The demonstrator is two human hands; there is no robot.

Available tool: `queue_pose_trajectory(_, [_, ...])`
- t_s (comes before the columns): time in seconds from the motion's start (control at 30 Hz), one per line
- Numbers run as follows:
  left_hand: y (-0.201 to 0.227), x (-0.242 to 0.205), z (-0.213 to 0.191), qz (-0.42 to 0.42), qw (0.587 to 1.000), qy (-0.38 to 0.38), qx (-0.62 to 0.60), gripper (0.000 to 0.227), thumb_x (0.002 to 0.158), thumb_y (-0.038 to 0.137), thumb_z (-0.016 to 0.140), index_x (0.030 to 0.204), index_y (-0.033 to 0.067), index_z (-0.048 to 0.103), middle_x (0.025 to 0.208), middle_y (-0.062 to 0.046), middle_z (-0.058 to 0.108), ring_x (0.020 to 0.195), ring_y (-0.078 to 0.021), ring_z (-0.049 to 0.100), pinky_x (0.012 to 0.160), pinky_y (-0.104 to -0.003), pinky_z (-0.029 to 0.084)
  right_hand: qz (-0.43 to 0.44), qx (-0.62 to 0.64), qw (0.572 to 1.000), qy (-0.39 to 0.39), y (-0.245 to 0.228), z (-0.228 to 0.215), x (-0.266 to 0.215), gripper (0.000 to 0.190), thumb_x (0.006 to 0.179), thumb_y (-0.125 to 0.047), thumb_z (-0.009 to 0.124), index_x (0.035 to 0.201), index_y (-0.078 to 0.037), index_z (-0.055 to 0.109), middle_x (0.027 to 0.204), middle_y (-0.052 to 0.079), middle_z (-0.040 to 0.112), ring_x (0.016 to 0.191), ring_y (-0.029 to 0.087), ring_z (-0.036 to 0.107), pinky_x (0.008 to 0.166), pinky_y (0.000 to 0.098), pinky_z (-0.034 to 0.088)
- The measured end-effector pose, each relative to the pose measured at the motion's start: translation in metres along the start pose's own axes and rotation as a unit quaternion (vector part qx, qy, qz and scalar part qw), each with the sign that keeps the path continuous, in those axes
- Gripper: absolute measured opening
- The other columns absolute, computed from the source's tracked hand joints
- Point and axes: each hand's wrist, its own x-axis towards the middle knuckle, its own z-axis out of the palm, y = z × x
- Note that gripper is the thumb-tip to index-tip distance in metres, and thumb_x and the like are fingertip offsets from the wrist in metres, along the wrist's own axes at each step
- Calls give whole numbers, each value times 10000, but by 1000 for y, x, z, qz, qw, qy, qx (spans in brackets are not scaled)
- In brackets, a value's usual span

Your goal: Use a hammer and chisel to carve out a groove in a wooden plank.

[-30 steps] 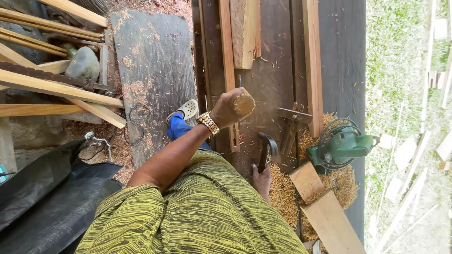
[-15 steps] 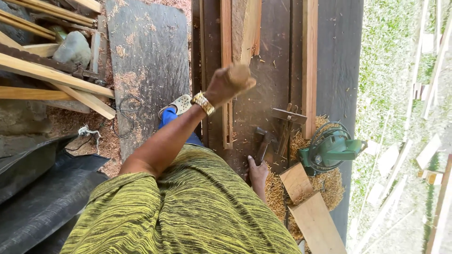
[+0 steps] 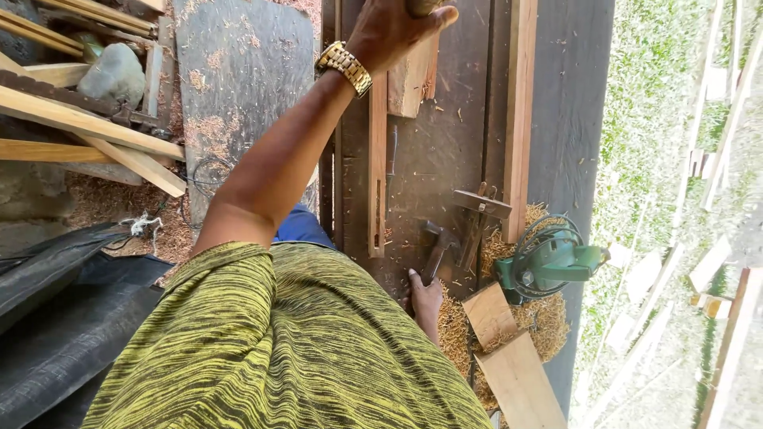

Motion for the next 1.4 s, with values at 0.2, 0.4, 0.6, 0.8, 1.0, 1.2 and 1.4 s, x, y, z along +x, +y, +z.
queue_pose_trajectory(0.2, [-27,-5,22,69,985,-53,-151,395,990,346,831,1151,46,631,1019,-89,713,948,-190,730,794,-349,660,-6,4,1000,-4,-5,0,-3,308,861,-277,768,975,-37,614,626,70,617,474,167,620,447,320,538])
queue_pose_trajectory(0.4, [-40,-7,36,34,992,-48,-114,355,963,316,855,1095,45,669,947,-82,749,899,-186,739,792,-371,624,4,-2,1000,1,5,-1,8,350,859,-295,805,917,-3,620,602,60,592,435,167,592,412,322,492])
queue_pose_trajectory(0.6, [-44,-4,41,22,990,-73,-121,327,979,318,827,1090,56,664,921,-62,756,861,-164,747,772,-353,632,9,10,1000,-18,0,-4,7,339,850,-284,811,866,-21,598,562,59,588,405,173,578,384,330,476])
queue_pose_trajectory(0.8, [-47,-6,42,22,988,-65,-138,324,968,326,835,1043,52,680,900,-68,752,848,-172,746,747,-361,628,18,9,1000,-14,2,-3,9,345,839,-289,819,843,-30,592,554,46,578,396,167,567,371,317,469])
queue_pose_trajectory(1.0, [-65,-3,55,42,990,-61,-121,331,991,357,820,1068,59,697,913,-84,750,877,-194,751,777,-375,640,22,23,999,-23,-2,-4,8,347,832,-278,827,837,-28,587,551,60,571,387,175,566,362,325,460])
queue_pose_trajectory(1.2, [-65,0,54,1,992,-68,-102,386,979,404,801,1108,60,681,896,-98,738,833,-200,756,722,-369,650,26,9,1000,-15,-3,-5,6,384,834,-295,832,848,-35,549,555,55,555,396,172,576,364,330,487])
queue_pose_trajectory(1.4, [-67,0,55,-35,989,-85,-115,342,997,391,792,1127,89,699,954,-85,769,863,-182,766,761,-363,653,24,44,998,-27,-8,-6,2,359,831,-265,830,863,-33,559,554,51,560,406,167,569,360,321,472])
